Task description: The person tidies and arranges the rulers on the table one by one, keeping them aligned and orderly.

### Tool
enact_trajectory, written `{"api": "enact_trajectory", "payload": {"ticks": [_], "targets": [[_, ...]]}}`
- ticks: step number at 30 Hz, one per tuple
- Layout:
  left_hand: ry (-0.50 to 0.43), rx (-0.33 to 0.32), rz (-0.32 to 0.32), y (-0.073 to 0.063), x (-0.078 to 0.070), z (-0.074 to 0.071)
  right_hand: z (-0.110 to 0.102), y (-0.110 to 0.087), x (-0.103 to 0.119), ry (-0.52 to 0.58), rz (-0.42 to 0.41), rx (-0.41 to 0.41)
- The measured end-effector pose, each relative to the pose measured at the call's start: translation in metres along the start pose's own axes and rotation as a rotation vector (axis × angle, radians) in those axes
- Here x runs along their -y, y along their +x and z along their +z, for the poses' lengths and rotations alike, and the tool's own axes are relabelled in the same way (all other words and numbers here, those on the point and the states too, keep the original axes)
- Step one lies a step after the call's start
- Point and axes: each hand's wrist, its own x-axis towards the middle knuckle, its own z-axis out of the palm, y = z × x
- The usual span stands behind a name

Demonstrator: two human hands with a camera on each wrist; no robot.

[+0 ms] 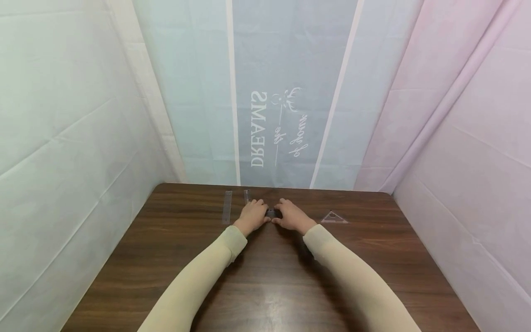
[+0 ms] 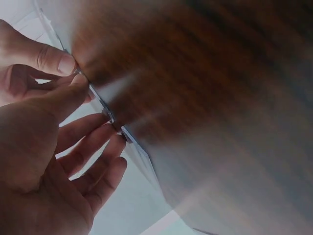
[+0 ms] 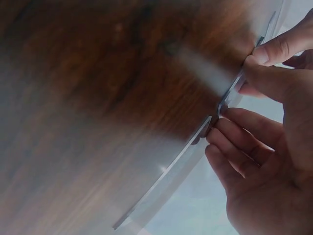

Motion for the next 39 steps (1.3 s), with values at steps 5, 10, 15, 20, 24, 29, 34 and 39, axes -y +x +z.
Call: {"api": "enact_trajectory", "payload": {"ticks": [5,10,15,20,24,29,34,39], "targets": [[-0.010,-0.019,-0.019,0.002,-0.005,-0.004,-0.001,0.001,0.005,-0.005,0.027,-0.021],[0.008,-0.006,-0.019,0.004,-0.009,-0.005,0.002,0.001,0.008,-0.020,0.029,-0.043],[0.024,0.009,-0.011,0.005,-0.012,-0.004,0.004,-0.002,0.009,-0.017,0.027,-0.050],[0.032,0.044,-0.013,0.004,-0.014,-0.006,0.006,-0.003,0.010,-0.016,0.027,-0.042],[0.027,0.053,-0.016,0.005,-0.013,-0.006,0.005,-0.003,0.010,-0.010,0.027,-0.039],[0.014,0.041,-0.012,0.009,-0.011,-0.005,0.002,-0.001,0.009,0.012,0.046,-0.031],[0.027,0.026,-0.010,0.011,-0.010,-0.005,-0.001,0.003,0.008,0.030,0.047,-0.029],[0.040,0.017,-0.008,0.010,-0.009,-0.006,-0.003,0.006,0.007,0.061,0.061,-0.014]]}}
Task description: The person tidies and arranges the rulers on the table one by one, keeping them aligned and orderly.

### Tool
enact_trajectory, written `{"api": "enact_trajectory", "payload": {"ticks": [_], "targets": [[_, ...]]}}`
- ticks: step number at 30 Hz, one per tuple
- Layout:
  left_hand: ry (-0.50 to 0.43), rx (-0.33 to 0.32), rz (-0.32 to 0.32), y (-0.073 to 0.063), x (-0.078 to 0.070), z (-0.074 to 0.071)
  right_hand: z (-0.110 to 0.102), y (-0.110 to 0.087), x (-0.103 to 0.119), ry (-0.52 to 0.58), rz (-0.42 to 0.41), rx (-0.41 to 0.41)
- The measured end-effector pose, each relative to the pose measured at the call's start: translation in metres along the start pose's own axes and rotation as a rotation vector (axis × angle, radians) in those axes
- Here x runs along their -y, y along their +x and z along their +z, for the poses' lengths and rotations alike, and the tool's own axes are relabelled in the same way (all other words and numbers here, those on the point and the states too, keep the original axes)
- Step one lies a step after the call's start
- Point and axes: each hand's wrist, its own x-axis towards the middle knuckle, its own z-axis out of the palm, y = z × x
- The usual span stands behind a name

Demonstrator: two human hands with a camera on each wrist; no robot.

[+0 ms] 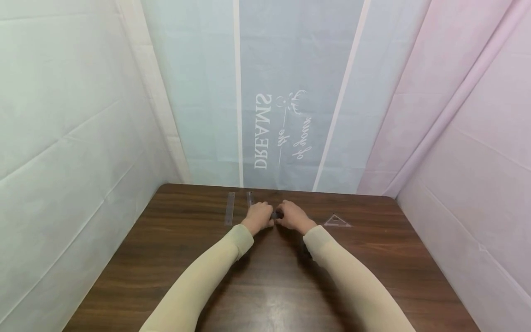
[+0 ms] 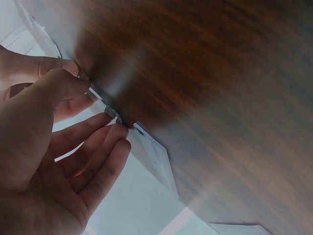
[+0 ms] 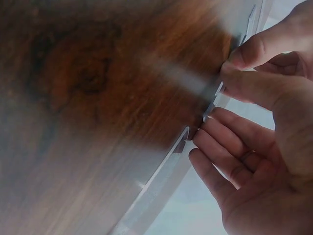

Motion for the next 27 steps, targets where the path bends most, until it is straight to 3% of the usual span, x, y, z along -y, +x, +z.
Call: {"api": "enact_trajectory", "payload": {"ticks": [5,15,27], "targets": [[-0.014,-0.012,0.009,-0.005,0.000,0.000,0.002,0.001,-0.002,0.008,0.004,0.003],[0.014,0.037,0.021,-0.014,0.008,0.001,0.005,-0.007,-0.003,0.047,0.013,-0.013],[-0.102,-0.071,0.076,-0.028,0.021,0.004,0.000,-0.022,0.000,0.117,-0.030,-0.072]]}}
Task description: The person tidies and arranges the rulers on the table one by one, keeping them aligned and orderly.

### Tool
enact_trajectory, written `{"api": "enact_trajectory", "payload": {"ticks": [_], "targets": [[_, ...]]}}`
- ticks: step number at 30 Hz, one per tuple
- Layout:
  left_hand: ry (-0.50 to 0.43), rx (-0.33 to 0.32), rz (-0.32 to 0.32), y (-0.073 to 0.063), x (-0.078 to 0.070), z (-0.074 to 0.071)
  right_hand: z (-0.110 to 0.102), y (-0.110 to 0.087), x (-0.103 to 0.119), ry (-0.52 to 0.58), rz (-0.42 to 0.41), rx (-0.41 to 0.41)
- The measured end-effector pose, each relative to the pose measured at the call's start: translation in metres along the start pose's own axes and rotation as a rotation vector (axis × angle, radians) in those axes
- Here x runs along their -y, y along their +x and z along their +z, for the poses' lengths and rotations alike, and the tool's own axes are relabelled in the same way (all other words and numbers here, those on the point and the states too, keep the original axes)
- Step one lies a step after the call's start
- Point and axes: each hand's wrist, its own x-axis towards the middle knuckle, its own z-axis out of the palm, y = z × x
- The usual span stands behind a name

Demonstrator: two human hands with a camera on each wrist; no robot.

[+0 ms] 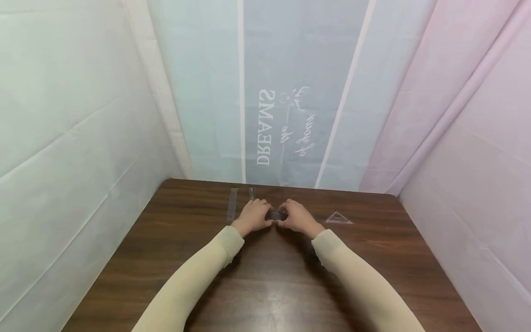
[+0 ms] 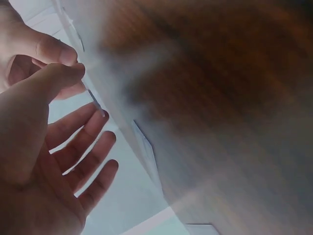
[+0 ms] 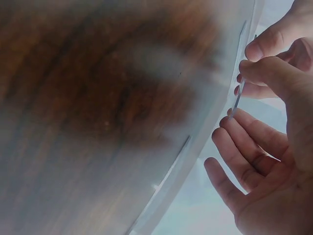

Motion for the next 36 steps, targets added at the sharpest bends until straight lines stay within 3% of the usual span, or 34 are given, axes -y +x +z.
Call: {"api": "enact_trajectory", "payload": {"ticks": [7,21,36], "targets": [[-0.073,-0.035,0.025,-0.014,0.005,-0.003,0.001,-0.009,0.006,0.010,-0.054,-0.011],[-0.122,-0.137,0.085,-0.048,0.011,-0.003,-0.001,-0.034,0.025,0.059,-0.162,0.004],[-0.078,-0.139,0.140,-0.083,0.013,-0.014,0.006,-0.051,0.043,0.069,-0.216,0.013]]}}
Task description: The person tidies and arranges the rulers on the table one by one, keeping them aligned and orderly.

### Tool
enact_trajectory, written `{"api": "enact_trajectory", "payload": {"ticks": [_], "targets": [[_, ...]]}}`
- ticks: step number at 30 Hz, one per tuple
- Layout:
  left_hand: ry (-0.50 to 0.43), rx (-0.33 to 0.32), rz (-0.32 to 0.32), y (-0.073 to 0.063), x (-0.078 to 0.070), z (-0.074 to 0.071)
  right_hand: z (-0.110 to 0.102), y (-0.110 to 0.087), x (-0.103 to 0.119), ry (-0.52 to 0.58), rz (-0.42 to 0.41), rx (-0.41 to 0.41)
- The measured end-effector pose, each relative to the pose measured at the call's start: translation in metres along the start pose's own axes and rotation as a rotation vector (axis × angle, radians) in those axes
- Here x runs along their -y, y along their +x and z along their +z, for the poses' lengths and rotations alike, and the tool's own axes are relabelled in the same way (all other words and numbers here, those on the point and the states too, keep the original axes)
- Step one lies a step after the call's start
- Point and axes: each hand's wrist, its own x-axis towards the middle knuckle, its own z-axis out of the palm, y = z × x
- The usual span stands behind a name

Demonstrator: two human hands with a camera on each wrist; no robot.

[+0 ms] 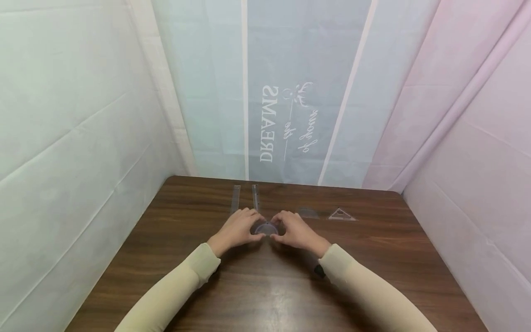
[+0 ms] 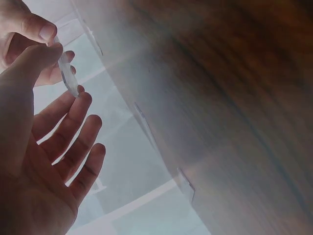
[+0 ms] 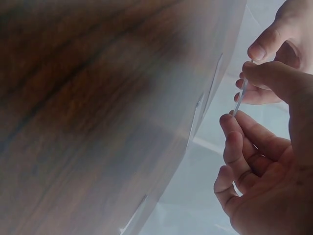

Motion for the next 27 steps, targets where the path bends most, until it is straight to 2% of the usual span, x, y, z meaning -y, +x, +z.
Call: {"api": "enact_trajectory", "payload": {"ticks": [10,20,27], "targets": [[0.013,-0.006,0.029,-0.013,0.002,-0.007,0.003,-0.004,0.013,-0.002,-0.033,0.008],[-0.019,0.006,0.048,-0.043,0.005,-0.012,0.014,-0.010,0.029,0.047,-0.084,0.070],[-0.052,0.013,0.043,-0.057,0.009,-0.015,0.020,-0.009,0.037,0.045,-0.103,0.082]]}}
